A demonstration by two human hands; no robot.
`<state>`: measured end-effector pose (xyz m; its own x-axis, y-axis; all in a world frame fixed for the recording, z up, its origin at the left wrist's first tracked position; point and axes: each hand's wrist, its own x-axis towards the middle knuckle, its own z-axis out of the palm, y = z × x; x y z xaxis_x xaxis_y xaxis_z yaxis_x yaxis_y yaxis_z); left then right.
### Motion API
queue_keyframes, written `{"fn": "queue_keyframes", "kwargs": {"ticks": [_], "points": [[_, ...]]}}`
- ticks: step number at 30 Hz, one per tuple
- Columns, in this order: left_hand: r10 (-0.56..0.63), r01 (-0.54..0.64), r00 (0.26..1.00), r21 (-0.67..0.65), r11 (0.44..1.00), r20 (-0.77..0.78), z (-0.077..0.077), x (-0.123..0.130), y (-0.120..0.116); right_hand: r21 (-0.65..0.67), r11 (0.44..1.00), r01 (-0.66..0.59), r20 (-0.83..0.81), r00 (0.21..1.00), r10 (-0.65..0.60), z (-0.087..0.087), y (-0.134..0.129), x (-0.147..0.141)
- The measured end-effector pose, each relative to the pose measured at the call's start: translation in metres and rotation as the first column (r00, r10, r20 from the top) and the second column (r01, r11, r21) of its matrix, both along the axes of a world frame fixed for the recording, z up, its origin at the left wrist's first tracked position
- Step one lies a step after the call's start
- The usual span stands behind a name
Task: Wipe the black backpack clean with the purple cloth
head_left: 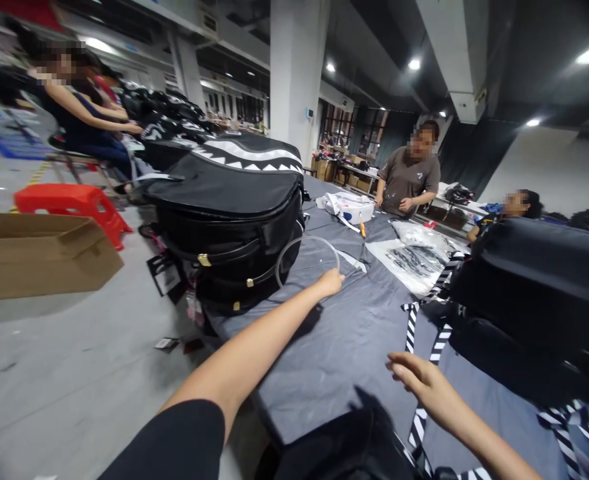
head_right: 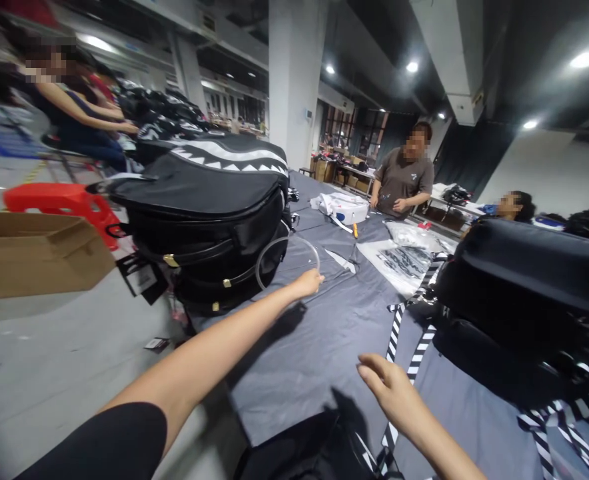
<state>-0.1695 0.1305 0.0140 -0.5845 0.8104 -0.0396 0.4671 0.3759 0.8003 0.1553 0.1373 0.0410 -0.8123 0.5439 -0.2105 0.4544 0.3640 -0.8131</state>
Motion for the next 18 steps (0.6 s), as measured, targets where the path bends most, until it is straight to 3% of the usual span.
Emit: {"fn": "queue_keyframes", "kwargs": {"ticks": [2, 5, 9, 14, 18], "points": [[-0.041, 0.04, 0.998, -0.02, 0.999, -0.039, 0.009, 0.011, -0.01, -0.134, 0.99, 0.051, -0.081, 0.995, -0.063, 0.006, -0.01, -0.047], [-0.104, 0.099, 0.99, -0.055, 0.994, -0.098, 0.021, 0.027, -0.032, -0.406, 0.898, 0.172, -0.114, 0.965, -0.236, 0.014, -0.021, -0.12], [-0.128, 0.12, 0.977, -0.054, 0.991, -0.172, 0.036, 0.036, -0.072, -0.536, 0.831, 0.152, -0.112, 0.962, -0.248, 0.022, -0.027, -0.187], [-0.158, 0.179, 0.961, 0.078, 0.981, -0.227, 0.057, 0.037, -0.118, -0.562, 0.818, 0.119, -0.218, 0.933, -0.285, 0.041, -0.036, -0.215], [-0.222, 0.272, 0.941, 0.183, 0.945, -0.253, 0.06, 0.036, -0.159, -0.501, 0.86, 0.1, -0.363, 0.877, -0.314, 0.076, -0.03, -0.217]]}}
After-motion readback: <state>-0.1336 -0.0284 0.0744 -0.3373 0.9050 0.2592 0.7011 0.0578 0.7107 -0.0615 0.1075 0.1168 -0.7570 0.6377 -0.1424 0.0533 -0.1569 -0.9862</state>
